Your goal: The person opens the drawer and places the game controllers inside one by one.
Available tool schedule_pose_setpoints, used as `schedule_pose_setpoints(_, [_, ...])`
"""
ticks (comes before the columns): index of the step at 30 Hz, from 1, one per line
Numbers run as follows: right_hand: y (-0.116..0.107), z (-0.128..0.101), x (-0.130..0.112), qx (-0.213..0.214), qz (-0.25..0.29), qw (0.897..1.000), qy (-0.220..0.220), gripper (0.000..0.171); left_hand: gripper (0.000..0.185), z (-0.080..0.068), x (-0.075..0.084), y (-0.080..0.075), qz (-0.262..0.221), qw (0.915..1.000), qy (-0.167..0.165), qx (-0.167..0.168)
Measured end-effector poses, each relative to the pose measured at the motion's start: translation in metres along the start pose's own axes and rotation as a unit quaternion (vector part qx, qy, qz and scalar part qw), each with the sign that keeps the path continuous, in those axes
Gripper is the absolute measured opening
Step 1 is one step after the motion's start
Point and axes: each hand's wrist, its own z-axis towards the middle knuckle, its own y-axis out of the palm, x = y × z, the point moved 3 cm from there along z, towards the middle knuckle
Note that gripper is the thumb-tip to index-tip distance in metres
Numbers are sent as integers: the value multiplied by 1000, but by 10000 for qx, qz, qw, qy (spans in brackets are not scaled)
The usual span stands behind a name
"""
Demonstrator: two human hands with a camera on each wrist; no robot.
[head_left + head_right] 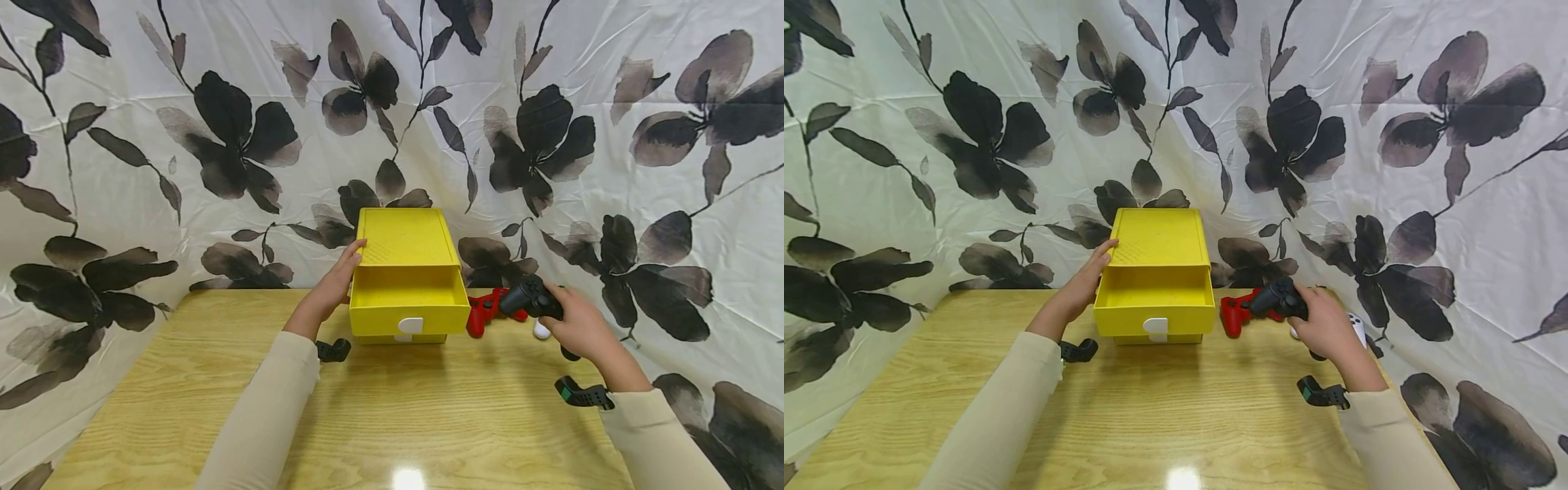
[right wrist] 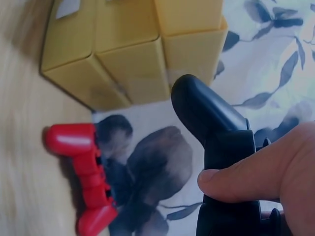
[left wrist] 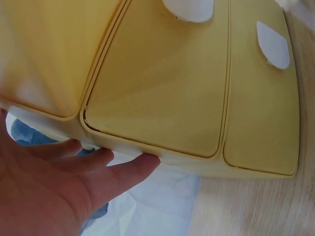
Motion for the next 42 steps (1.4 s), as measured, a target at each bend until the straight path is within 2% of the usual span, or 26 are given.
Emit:
schedule_pose_setpoints(4, [-5,3,-7,43,-6,10000,-42,71,53,7,-10,-1,107,9999,52,119])
schedule_pose_setpoints(8, [-10,6,-14,134,-34,9998,-135,71,55,8,-13,0,168,9996,30,232])
schedule_pose_setpoints(17, [-28,12,-28,199,-61,9995,-219,72,51,7,-10,3,59,9997,-116,188])
schedule_pose_setpoints(34, [-47,22,-67,403,-259,9975,-525,70,47,11,-5,2,195,9994,-89,269])
schedule_pose_setpoints(42, [-50,28,-84,463,-285,9946,-885,68,46,12,-5,3,-132,9991,-247,318])
